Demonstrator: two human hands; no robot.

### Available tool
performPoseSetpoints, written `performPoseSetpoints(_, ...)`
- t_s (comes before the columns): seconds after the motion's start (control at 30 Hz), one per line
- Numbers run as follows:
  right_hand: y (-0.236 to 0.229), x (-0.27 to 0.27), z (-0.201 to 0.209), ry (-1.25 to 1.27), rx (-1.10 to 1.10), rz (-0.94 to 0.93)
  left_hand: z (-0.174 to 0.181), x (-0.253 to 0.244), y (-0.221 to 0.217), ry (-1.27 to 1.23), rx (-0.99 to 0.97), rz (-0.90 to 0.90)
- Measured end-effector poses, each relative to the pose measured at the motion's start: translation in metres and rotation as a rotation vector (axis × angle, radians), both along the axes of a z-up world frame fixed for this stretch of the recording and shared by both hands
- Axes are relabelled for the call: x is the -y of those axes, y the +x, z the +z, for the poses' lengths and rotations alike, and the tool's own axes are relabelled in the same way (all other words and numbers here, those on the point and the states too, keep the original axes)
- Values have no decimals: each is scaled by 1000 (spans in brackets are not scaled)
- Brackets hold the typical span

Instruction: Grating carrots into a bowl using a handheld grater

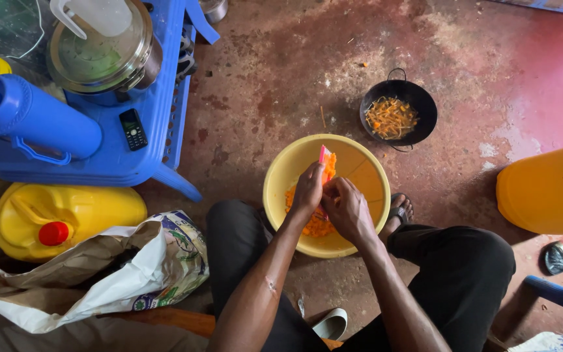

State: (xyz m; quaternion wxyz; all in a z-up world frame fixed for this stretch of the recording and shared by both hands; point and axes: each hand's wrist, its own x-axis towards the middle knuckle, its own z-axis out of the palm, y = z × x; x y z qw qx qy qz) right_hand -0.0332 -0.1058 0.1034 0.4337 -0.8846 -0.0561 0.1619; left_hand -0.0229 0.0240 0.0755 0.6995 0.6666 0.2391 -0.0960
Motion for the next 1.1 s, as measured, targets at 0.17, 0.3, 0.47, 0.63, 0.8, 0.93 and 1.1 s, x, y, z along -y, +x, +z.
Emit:
performPoseSetpoints(0.17, -2, -2, 2, 78, 57, -62, -14, 0, 8, 7, 9, 5)
performPoseSetpoints(0.3, -4, 0, -2, 152, 87, -142, -38, -1, 11, 23, -3, -5)
performPoseSetpoints(0.47, -2, 3, 1, 188, 193, -189, -31, 0, 9, 40, -37, 30)
performPoseSetpoints(0.63, 5, 15, 33, 260, 305, -239, -22, 1, 5, 115, -78, 38)
performPoseSetpoints(0.8, 17, 58, 76, 64, 733, -369, 26, 1, -2, 227, -89, -38)
performPoseSetpoints(0.93, 29, 67, 154, -2, 985, -330, 2, 6, 5, 229, -62, -17)
performPoseSetpoints(1.1, 90, 97, 136, -49, 1098, -292, -16, 9, 7, 250, -45, -100)
